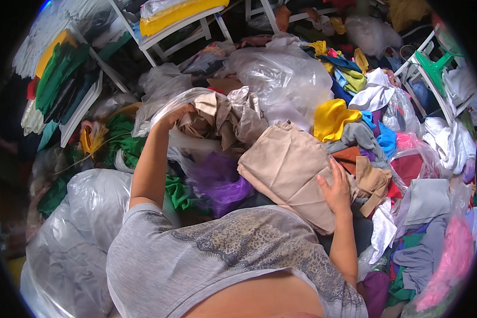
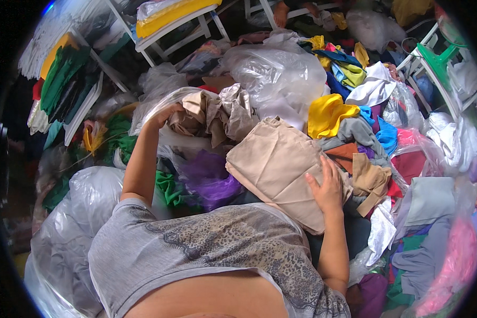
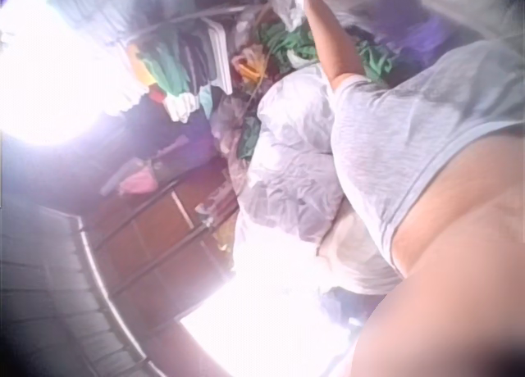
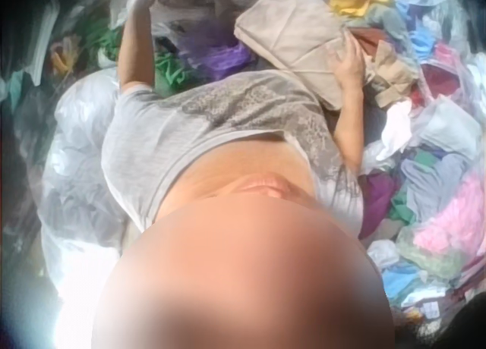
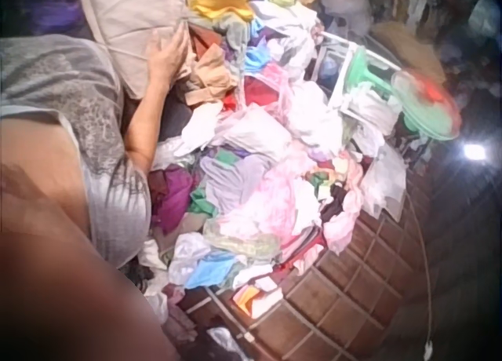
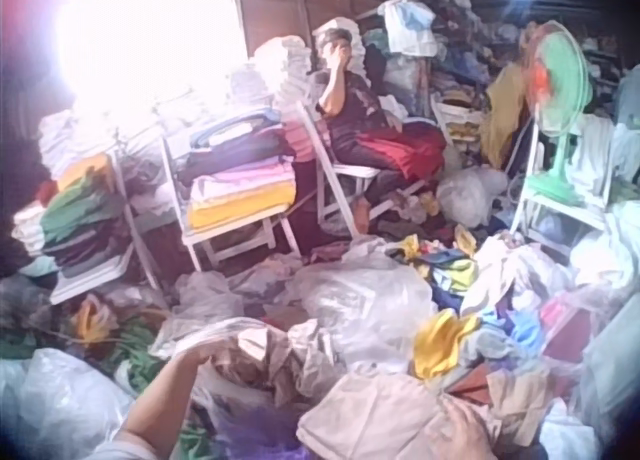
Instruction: The person sits on the floor and folds a beige quilted fabric item by hand. They repeatedly unfold, smooth, and refold the item, stacking it on their lap. The surrounding area is cluttered with colorful fabric piles and plastic bags.
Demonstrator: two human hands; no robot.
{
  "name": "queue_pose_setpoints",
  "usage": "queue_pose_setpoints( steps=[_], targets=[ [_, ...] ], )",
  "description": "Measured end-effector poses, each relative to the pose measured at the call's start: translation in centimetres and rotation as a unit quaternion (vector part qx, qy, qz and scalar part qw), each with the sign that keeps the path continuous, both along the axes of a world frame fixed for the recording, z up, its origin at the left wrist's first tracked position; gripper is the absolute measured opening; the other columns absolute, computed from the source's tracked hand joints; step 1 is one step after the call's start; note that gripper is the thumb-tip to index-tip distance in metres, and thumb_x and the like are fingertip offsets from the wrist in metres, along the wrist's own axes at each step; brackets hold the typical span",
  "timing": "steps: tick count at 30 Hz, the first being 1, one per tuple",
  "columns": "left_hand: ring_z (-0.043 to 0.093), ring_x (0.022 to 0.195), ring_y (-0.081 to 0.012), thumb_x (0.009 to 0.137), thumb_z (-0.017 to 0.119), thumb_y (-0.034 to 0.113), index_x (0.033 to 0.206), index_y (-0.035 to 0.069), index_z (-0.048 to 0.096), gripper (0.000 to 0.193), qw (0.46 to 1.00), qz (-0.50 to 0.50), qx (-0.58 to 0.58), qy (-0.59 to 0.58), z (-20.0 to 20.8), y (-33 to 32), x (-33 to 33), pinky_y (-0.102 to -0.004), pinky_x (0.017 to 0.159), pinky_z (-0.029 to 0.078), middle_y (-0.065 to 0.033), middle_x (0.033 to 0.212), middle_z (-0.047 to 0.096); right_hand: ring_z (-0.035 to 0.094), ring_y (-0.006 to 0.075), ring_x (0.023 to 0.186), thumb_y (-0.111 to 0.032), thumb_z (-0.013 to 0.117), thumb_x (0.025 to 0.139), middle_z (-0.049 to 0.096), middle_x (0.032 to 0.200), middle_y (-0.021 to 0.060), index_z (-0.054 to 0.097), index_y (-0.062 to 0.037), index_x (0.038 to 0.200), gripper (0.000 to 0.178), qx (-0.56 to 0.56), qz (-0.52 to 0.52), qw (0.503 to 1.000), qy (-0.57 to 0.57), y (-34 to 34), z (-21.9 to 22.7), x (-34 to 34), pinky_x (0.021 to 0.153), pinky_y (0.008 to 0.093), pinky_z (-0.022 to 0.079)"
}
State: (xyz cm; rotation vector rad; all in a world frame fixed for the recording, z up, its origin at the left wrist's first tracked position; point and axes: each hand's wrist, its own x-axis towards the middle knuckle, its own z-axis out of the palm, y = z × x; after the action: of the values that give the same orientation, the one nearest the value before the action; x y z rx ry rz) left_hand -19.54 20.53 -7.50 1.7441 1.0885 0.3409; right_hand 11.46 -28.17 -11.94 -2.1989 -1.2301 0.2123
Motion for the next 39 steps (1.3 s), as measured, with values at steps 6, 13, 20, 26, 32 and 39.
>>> queue_pose_setpoints(
  steps=[6, 13, 20, 26, 32, 39],
  targets=[
    [0.069, 0.108, -0.0274, 0.089, 0.066, 0.032, 0.132, 0.003, 0.061, 0.052, 0.838, -0.088, -0.466, -0.272, 0.8, -0.6, 2.2, -0.0439, 0.096, 0.056, -0.0158, 0.125, 0.068, 0.044, 0.0434, 0.136, -0.043, 0.068, 0.092, 0.046, 0.146, 0.026, 0.044, -0.0047, 0.148, 0.071, -0.013, -0.003, 1.0, 0.01, 0.0, 0.3, 0.1, 0.112, 0.0484, 0.037],
    [0.072, 0.1, -0.0258, 0.094, 0.059, 0.028, 0.125, 0.004, 0.064, 0.04, 0.838, -0.014, -0.426, -0.34, 6.5, -8.0, 8.2, -0.0442, 0.091, 0.06, -0.0144, 0.116, 0.072, 0.043, 0.0416, 0.137, -0.034, 0.072, 0.09, 0.044, 0.148, 0.0247, 0.045, -0.0046, 0.147, 0.069, -0.009, -0.013, 1.0, 0.015, -0.1, 1.4, -0.5, 0.113, 0.0469, 0.037],
    [0.07, 0.09, -0.0229, 0.089, 0.067, 0.024, 0.113, 0.001, 0.066, 0.034, 0.812, -0.071, -0.379, -0.439, 13.0, -18.3, 16.9, -0.0405, 0.082, 0.058, -0.0101, 0.1, 0.071, 0.045, 0.0294, 0.138, -0.034, 0.079, 0.085, 0.047, 0.148, 0.0142, 0.038, -0.007, 0.153, 0.084, 0.221, -0.055, 0.935, 0.27, -0.4, 1.7, 1.6, 0.111, 0.0399, 0.038],
    [0.07, 0.093, -0.0206, 0.093, 0.064, 0.026, 0.116, 0.003, 0.066, 0.033, 0.732, -0.252, -0.517, -0.364, 8.0, -28.2, 29.4, -0.0367, 0.088, 0.056, -0.0097, 0.106, 0.072, 0.049, 0.0317, 0.133, -0.042, 0.066, 0.09, 0.048, 0.149, 0.0159, 0.046, -0.0097, 0.148, 0.069, 0.171, -0.053, 0.975, -0.136, -4.5, 2.1, 7.8, 0.105, 0.0427, 0.043],
    [0.072, 0.097, -0.0212, 0.096, 0.064, 0.017, 0.121, 0.002, 0.065, 0.029, 0.73, -0.331, -0.505, -0.32, 2.8, -30.7, 36.9, -0.0382, 0.088, 0.059, -0.0092, 0.109, 0.072, 0.061, 0.0273, 0.119, -0.027, 0.065, 0.089, 0.061, 0.132, 0.01, 0.057, -0.0092, 0.136, 0.05, 0.475, -0.096, 0.826, 0.289, -5.4, 3.0, 9.7, 0.1, 0.0435, 0.049],
    [0.069, 0.103, -0.022, 0.098, 0.06, 0.008, 0.133, 0.002, 0.056, 0.036, 0.735, -0.37, -0.466, -0.325, 1.1, -32.6, 38.4, -0.0365, 0.092, 0.057, -0.011, 0.12, 0.068, 0.061, 0.0261, 0.119, -0.033, 0.064, 0.094, 0.063, 0.131, 0.0104, 0.054, -0.0043, 0.137, 0.053, 0.556, -0.102, 0.597, 0.57, -8.9, 2.7, 12.2, 0.103, 0.0424, 0.049]
  ],
)
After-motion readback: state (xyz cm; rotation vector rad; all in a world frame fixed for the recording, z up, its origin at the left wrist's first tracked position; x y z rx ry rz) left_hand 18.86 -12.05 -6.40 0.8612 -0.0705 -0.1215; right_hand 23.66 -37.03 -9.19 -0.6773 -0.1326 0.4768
